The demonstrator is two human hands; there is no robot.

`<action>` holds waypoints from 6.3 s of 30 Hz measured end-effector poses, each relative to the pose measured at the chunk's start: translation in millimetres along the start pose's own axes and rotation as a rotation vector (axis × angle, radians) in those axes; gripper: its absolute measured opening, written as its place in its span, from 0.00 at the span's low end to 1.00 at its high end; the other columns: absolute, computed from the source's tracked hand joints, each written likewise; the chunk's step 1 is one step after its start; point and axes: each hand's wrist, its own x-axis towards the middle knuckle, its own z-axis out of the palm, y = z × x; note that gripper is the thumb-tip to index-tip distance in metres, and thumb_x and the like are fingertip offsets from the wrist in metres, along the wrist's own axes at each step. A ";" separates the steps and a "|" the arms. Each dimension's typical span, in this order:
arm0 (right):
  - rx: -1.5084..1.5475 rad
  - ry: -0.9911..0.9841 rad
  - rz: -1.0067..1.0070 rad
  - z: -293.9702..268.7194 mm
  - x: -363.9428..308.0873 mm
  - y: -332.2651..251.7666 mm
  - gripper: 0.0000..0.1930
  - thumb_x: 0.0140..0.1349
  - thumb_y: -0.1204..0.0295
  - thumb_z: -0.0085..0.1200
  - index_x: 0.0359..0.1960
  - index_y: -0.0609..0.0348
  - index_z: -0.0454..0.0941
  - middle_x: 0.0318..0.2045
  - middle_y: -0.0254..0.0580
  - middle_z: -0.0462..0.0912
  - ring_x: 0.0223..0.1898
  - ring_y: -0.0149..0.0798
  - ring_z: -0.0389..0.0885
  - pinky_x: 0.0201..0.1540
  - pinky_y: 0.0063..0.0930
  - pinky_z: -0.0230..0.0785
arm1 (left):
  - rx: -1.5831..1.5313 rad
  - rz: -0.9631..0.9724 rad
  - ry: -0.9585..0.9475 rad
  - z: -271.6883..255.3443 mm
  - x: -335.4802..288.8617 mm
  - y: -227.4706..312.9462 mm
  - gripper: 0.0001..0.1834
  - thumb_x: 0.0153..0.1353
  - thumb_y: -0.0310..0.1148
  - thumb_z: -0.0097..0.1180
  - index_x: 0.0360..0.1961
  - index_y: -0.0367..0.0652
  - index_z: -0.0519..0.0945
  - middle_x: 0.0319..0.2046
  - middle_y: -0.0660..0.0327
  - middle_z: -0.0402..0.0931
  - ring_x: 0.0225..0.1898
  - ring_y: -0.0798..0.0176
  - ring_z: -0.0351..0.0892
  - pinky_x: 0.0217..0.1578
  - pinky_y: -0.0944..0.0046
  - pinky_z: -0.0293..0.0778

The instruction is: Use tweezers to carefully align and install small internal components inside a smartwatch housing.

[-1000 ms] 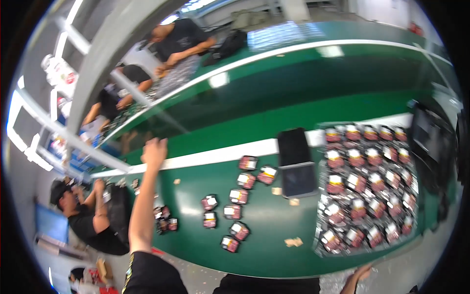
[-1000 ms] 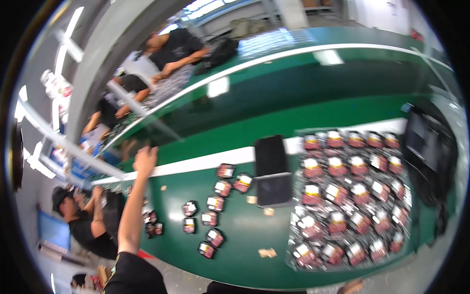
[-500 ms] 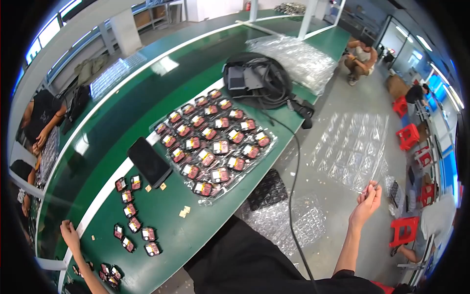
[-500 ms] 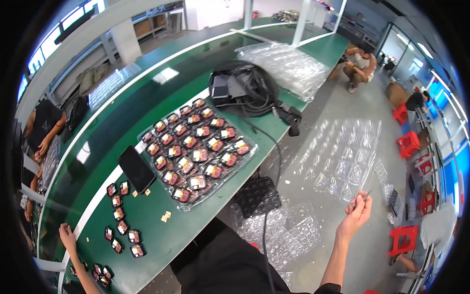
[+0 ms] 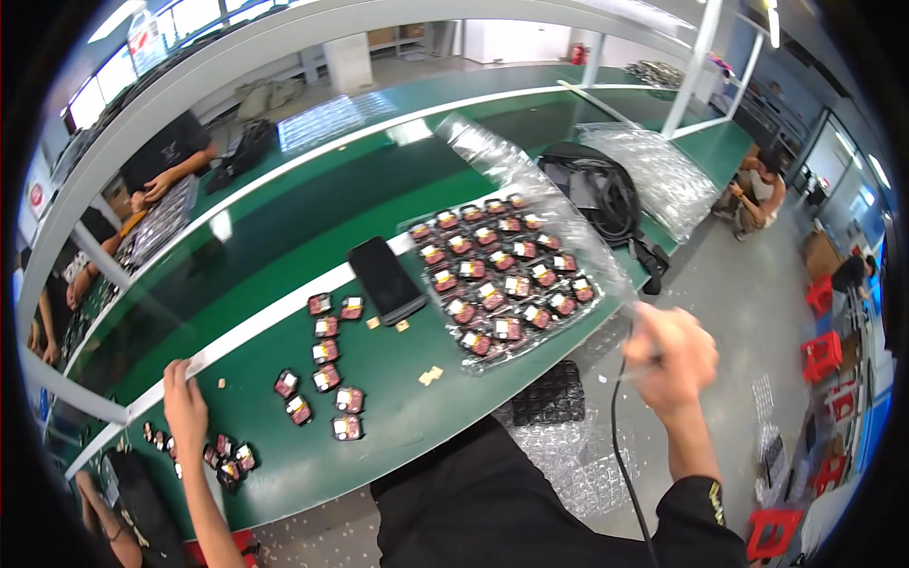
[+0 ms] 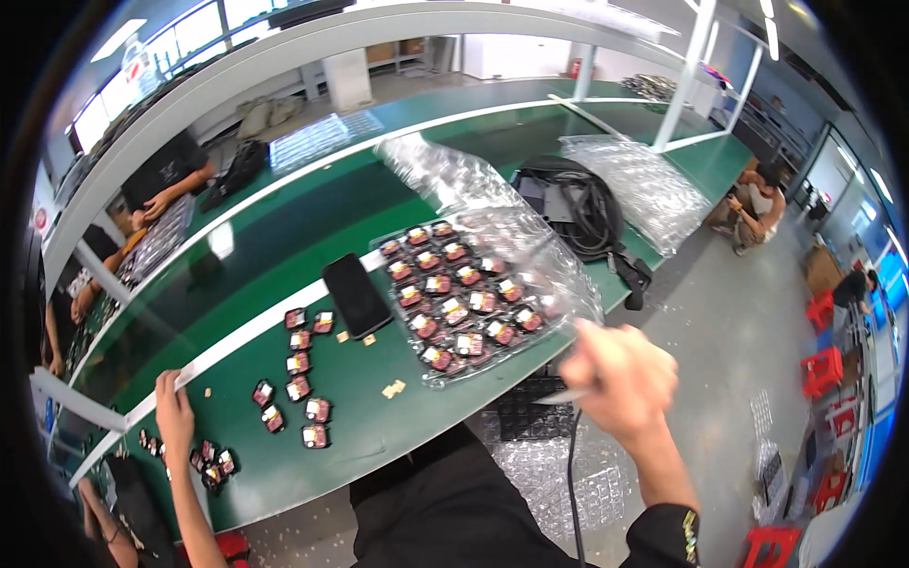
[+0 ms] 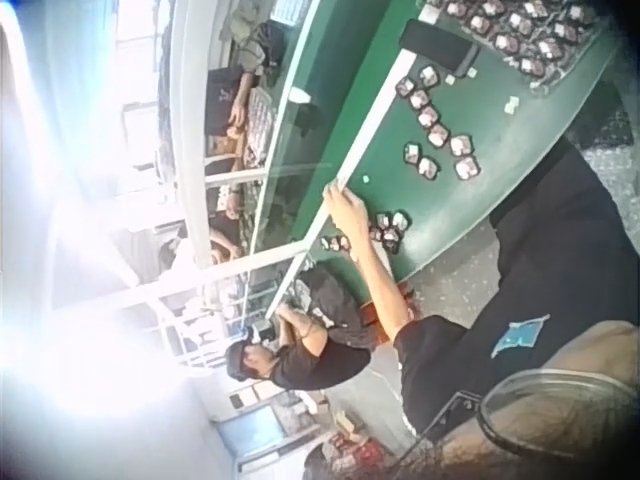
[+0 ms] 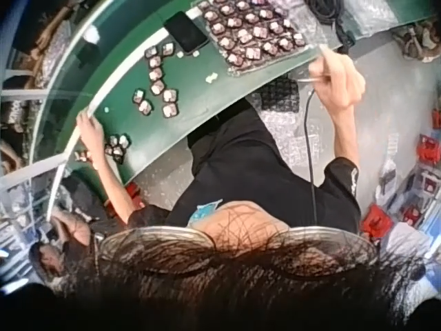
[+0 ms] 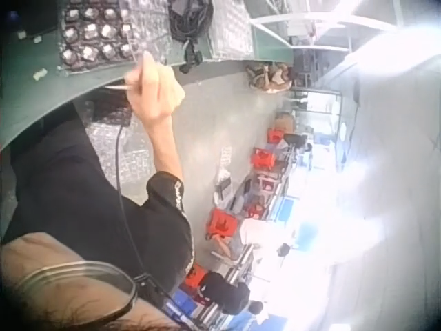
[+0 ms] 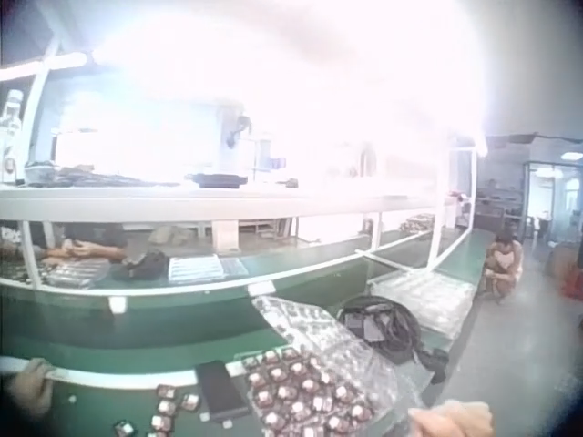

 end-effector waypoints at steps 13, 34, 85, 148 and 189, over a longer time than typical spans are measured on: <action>0.499 -0.649 0.270 122.6 1.8 -49.3 0.17 0.59 0.63 0.76 0.41 0.62 0.86 0.37 0.45 0.82 0.29 0.54 0.87 0.32 0.45 0.79 | -0.188 0.124 -0.354 -0.3 -57.3 234.6 0.80 0.40 0.75 0.81 0.86 0.44 0.55 0.86 0.39 0.44 0.87 0.29 0.41 0.79 0.21 0.45; 0.178 0.112 1.619 -11.4 -204.9 45.8 0.21 0.78 0.59 0.65 0.26 0.55 0.79 0.19 0.19 0.61 0.21 0.16 0.53 0.25 0.23 0.39 | -0.190 0.428 -0.312 91.3 95.7 243.3 0.47 0.57 0.68 0.75 0.69 0.48 0.82 0.70 0.46 0.71 0.71 0.41 0.72 0.73 0.43 0.67; 0.625 -0.556 0.529 86.5 -42.2 -75.7 0.13 0.54 0.75 0.75 0.42 0.57 0.88 0.26 0.35 0.79 0.24 0.40 0.85 0.26 0.36 0.77 | -0.657 0.609 -0.425 135.6 158.2 475.5 0.18 0.76 0.49 0.60 0.41 0.43 0.84 0.25 0.54 0.86 0.33 0.45 0.89 0.37 0.46 0.79; 0.402 -0.586 1.039 107.4 7.0 -42.8 0.20 0.55 0.65 0.78 0.45 0.63 0.88 0.14 0.35 0.76 0.14 0.33 0.73 0.22 0.34 0.65 | -0.642 0.402 -0.419 22.1 39.2 324.4 0.24 0.64 0.35 0.78 0.55 0.39 0.79 0.24 0.57 0.84 0.20 0.65 0.81 0.23 0.65 0.73; 0.527 -0.444 1.073 110.8 -31.6 -9.8 0.14 0.60 0.69 0.78 0.43 0.64 0.90 0.12 0.33 0.69 0.15 0.25 0.64 0.21 0.27 0.55 | -0.738 0.554 -0.394 186.6 220.5 560.3 0.17 0.69 0.42 0.69 0.45 0.37 0.91 0.47 0.48 0.90 0.51 0.46 0.91 0.54 0.49 0.84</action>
